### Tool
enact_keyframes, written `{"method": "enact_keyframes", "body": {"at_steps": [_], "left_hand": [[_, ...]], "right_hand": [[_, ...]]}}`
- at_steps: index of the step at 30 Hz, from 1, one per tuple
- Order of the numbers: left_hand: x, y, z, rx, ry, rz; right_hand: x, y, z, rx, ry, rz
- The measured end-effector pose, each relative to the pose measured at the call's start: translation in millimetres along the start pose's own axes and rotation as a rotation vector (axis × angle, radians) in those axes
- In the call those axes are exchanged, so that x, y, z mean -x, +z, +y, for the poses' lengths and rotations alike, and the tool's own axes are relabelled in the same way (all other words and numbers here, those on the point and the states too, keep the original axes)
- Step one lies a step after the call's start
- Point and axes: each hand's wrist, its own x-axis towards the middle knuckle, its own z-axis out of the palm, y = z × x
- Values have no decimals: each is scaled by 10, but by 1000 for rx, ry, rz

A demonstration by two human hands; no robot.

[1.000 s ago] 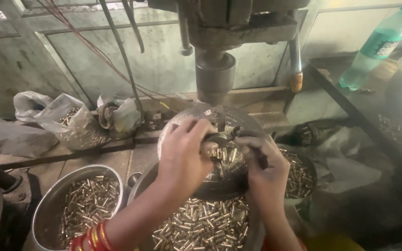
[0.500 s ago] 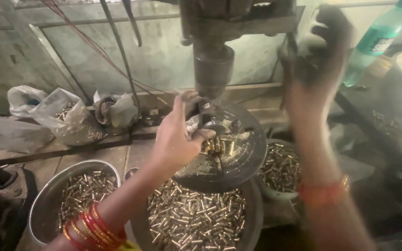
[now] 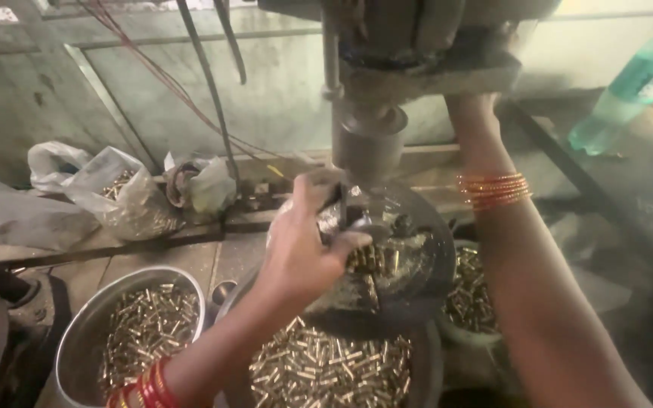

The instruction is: Using a drill press to process or machine small metal cylindrical components.

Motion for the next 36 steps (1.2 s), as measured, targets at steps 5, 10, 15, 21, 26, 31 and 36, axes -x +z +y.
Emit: {"method": "enact_keyframes", "body": {"at_steps": [5, 10, 15, 21, 26, 31, 36], "left_hand": [[95, 96, -30, -212, 159, 219], [174, 206, 21, -80, 290, 110], [135, 265, 45, -183, 331, 158], [85, 230, 43, -206, 296, 117], [105, 125, 91, -151, 363, 78], [124, -142, 190, -43, -169, -200], [101, -101, -72, 247, -315, -275]], "right_hand": [[388, -743, -938, 199, 229, -27], [2160, -1210, -458, -268, 761, -779], [3411, -1293, -250, 275, 1047, -1094], [3533, -1204, -434, 326, 711, -1014], [3217, -1339, -650, 188, 605, -928], [3202, -1558, -624, -17, 1182, -534], [1688, -1798, -1670, 24, 1212, -356]]}}
